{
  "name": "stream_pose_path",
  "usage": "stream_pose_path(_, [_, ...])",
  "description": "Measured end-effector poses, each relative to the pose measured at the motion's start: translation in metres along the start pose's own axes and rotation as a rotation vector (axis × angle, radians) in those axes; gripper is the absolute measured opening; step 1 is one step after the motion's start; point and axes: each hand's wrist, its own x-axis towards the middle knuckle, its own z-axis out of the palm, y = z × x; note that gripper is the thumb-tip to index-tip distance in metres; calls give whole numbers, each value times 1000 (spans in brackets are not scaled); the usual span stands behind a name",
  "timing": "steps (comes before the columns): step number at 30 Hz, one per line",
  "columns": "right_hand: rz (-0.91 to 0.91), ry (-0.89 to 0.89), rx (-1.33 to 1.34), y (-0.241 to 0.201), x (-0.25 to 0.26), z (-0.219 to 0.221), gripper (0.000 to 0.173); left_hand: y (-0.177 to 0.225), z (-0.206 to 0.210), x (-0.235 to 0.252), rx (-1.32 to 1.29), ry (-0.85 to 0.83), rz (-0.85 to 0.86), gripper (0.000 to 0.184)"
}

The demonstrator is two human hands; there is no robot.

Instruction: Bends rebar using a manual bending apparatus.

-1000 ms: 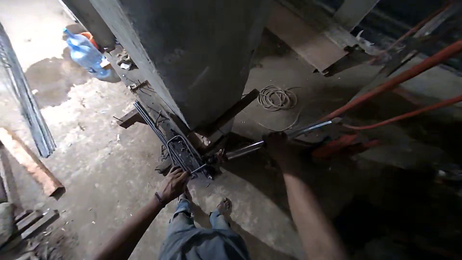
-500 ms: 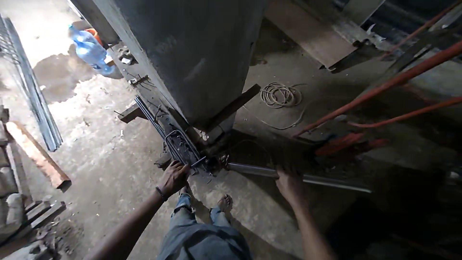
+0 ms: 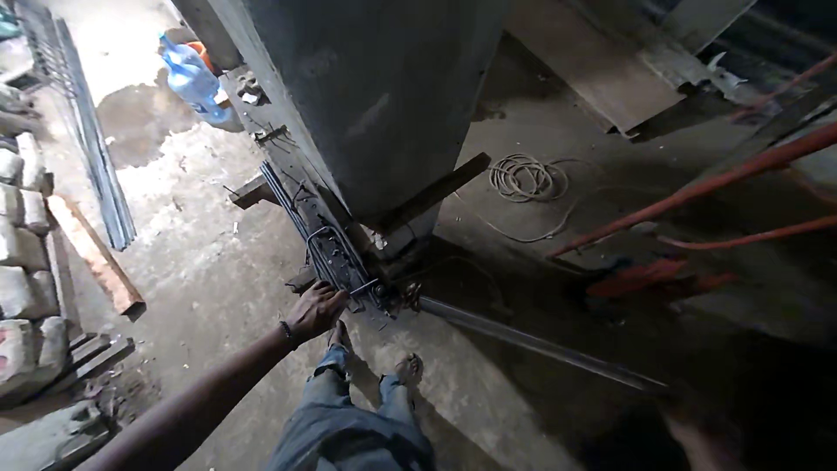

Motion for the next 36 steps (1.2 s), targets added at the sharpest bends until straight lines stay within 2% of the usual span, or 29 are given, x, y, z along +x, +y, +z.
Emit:
stream_pose_path(3, [-14,-112,-91,-23,2,-13,45,-2,-1,-1,3,-12,-1,30])
stream_pose_path(6, [-124,18,-189,-30,-21,-11,39,-1,-2,-1,10,-24,-14,30])
stream_pose_path(8, [-145,65,-160,-28,-38,-4,41,-2,-5,0,17,-37,-3,30])
stream_pose_path(13, [-30,15,-113,-32,-54,1,34,-6,-10,1,15,-82,23,32])
stream_pose_path(19, [34,156,-73,-47,-80,11,32,-10,-6,2,-20,-25,63,25])
stream_pose_path(23, [129,208,-66,-50,-99,27,31,-21,0,1,-40,53,133,27])
stream_pose_path(26, [239,255,-6,-56,-148,43,28,-39,2,0,-103,72,202,32])
stream_pose_path(32, [494,360,81,-90,-319,114,30,-91,-11,10,-147,37,445,43])
stream_pose_path(36, [710,429,182,-160,-419,150,38,-119,-15,31,-217,-42,607,37])
